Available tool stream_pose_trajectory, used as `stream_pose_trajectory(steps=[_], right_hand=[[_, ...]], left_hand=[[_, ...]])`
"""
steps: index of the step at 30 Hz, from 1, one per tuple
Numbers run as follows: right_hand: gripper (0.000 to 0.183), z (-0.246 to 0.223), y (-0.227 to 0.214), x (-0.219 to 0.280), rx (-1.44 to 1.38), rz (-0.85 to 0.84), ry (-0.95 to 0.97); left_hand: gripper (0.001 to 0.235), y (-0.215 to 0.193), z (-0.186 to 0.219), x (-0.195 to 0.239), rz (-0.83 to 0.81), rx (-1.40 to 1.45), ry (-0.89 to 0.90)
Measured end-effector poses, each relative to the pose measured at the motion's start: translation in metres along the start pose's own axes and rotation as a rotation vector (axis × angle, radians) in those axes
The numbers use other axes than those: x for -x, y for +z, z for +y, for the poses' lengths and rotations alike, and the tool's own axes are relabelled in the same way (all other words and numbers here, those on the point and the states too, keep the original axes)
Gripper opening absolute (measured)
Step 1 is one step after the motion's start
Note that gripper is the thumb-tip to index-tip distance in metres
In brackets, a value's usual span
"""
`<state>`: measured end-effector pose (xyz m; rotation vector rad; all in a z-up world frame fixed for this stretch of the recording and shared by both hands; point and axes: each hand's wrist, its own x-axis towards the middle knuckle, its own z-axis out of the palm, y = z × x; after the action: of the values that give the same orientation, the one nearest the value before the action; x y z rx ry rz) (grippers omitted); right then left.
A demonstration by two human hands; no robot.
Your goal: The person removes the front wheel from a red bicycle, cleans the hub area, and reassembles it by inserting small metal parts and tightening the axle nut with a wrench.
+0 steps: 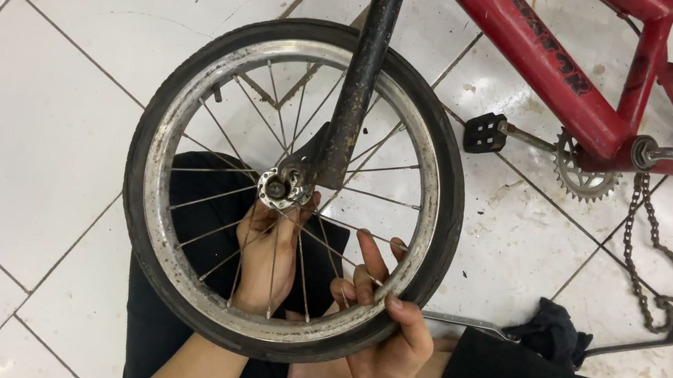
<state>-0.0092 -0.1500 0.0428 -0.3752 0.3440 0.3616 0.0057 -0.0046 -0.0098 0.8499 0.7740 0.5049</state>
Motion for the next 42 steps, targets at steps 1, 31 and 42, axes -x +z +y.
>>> stream_pose_trajectory(steps=[1, 31, 42], right_hand=[[0.06, -0.001, 0.0, 0.0, 0.001, 0.002, -0.002], [0.059, -0.003, -0.006, -0.003, -0.052, 0.073, 0.044], [0.061, -0.003, -0.004, -0.001, -0.085, 0.125, 0.04]], left_hand=[[0.029, 0.002, 0.004, 0.003, -0.001, 0.0, -0.002], [0.012, 0.001, 0.018, 0.005, -0.185, -0.084, 0.068], [0.005, -0.005, 0.012, 0.002, -0.161, -0.063, 0.029]])
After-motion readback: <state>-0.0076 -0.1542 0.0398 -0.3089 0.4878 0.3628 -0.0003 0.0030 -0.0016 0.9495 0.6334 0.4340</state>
